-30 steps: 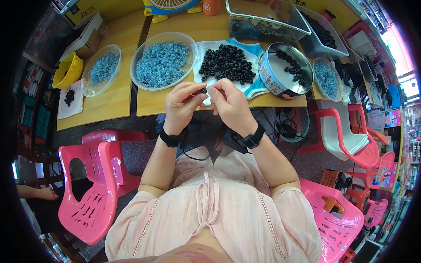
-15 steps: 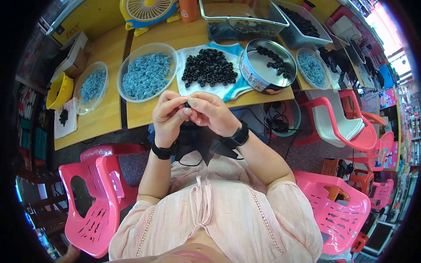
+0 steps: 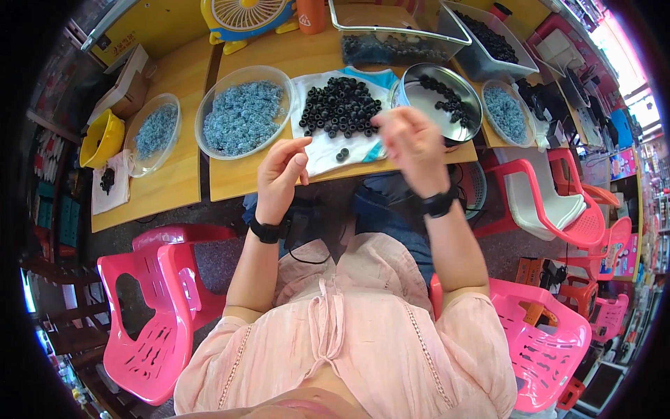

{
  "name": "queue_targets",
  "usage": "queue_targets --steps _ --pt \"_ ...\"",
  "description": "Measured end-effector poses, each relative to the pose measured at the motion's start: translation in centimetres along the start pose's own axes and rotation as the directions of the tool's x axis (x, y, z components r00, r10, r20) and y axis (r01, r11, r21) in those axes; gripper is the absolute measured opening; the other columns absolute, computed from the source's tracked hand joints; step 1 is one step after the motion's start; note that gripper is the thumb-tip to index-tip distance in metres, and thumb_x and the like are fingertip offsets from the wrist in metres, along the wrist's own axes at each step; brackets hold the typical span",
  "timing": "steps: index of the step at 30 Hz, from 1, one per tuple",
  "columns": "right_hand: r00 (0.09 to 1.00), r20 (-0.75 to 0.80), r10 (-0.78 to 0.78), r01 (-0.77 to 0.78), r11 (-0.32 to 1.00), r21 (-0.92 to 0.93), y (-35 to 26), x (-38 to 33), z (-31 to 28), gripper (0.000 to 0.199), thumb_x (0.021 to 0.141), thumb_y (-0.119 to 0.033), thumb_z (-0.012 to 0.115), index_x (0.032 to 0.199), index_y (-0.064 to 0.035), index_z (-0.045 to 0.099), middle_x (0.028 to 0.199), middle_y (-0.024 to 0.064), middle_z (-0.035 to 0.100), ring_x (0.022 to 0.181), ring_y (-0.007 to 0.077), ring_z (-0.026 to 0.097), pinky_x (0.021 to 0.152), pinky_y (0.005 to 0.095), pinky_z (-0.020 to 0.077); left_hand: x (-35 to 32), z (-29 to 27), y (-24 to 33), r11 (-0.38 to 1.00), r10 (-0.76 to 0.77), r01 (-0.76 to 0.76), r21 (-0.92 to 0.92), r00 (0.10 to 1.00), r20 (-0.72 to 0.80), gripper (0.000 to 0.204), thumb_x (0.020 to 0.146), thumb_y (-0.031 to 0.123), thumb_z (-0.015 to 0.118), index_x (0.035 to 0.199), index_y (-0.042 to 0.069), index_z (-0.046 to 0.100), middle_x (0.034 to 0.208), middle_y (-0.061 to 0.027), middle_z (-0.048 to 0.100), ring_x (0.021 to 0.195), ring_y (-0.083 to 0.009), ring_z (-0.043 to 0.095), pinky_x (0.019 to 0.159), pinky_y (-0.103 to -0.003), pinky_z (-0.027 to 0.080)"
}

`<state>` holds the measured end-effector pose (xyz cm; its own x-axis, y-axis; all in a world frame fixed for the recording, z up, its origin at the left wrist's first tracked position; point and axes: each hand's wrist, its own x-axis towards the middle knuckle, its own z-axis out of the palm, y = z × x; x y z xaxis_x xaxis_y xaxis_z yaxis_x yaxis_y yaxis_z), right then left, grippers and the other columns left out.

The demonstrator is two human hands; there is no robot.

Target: The person inspects and sorts small black plastic components by hand on a workbench.

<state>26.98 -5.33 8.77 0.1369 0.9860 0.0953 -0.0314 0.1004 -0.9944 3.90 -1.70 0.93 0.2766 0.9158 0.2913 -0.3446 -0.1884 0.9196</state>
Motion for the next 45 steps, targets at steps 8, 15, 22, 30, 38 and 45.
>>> queue_targets --steps 8,15,22,30,38,45 --pt "0.968 -0.213 -0.128 -0.08 0.652 -0.754 -2.0 3.1 -5.1 0.037 0.087 -0.018 0.067 0.121 -0.0045 0.063 0.085 0.0084 0.068 0.069 0.0139 0.065 0.06 0.0297 0.0534 0.9 -1.7 -2.1 0.983 -0.107 0.117 0.145 0.991 -0.074 0.018 0.092 0.012 0.066 0.106 0.001 0.069 0.084 0.002 0.054 0.063 -0.0033 0.049 0.053 -0.019 0.041" --pt "0.915 0.294 -0.277 0.376 0.318 -0.87 4.6 6.7 -1.9 0.023 0.086 -0.014 0.063 0.105 -0.0033 0.069 0.09 0.0142 0.066 0.085 0.0303 0.065 0.076 0.0373 0.052 1.1 -2.2 -2.3 0.986 -0.133 0.138 0.095 0.99 -0.053 0.017 0.093 0.013 0.065 0.105 0.001 0.069 0.083 0.0021 0.055 0.062 -0.0031 0.05 0.053 -0.019 0.04" --pt "0.954 0.282 -0.097 0.295 0.161 -0.942 6.2 9.0 0.3 0.017 0.086 -0.008 0.056 0.098 -0.0027 0.067 0.097 0.0176 0.063 0.096 0.0348 0.062 0.085 0.042 0.051 0.9 -2.3 -2.5 0.981 -0.147 0.153 0.117 0.988 -0.05 0.016 0.093 0.013 0.066 0.102 0.001 0.07 0.082 0.002 0.055 0.062 -0.0034 0.051 0.053 -0.019 0.04" --pt "0.918 0.338 -0.21 0.396 0.562 -0.726 2.8 6.6 2.8 0.017 0.085 -0.015 0.066 0.098 -0.0031 0.063 0.091 0.0129 0.061 0.085 0.0294 0.062 0.075 0.0368 0.0505 0.9 -2.2 -2.8 0.969 -0.098 0.101 0.225 0.995 -0.025 0.021 0.095 0.015 0.063 0.11 0.001 0.068 0.083 0.0027 0.057 0.06 -0.0023 0.049 0.053 -0.017 0.039" --pt "0.731 0.598 -0.328 0.642 0.628 -0.44 3.0 4.7 7.0 0.02 0.08 -0.003 0.066 0.1 -0.003 0.066 0.09 0.0111 0.062 0.08 0.0259 0.063 0.069 0.0327 0.0516 1.0 -2.2 -1.8 0.976 -0.213 0.211 -0.056 0.977 -0.029 0.024 0.093 0.015 0.065 0.112 0.002 0.069 0.093 0.0015 0.065 0.073 -0.0029 0.053 0.059 -0.018 0.041" --pt "0.75 0.604 -0.268 0.633 0.555 -0.539 2.6 8.8 8.9 0.018 0.081 -0.013 0.062 0.096 -0.0042 0.068 0.087 0.0131 0.064 0.082 0.0309 0.063 0.069 0.0376 0.0517 1.0 -3.1 -2.6 0.945 -0.19 0.156 -0.288 0.977 -0.095 0.022 0.092 0.012 0.066 0.11 0.001 0.067 0.093 -0.0008 0.068 0.063 -0.0024 0.051 0.056 -0.018 0.042"
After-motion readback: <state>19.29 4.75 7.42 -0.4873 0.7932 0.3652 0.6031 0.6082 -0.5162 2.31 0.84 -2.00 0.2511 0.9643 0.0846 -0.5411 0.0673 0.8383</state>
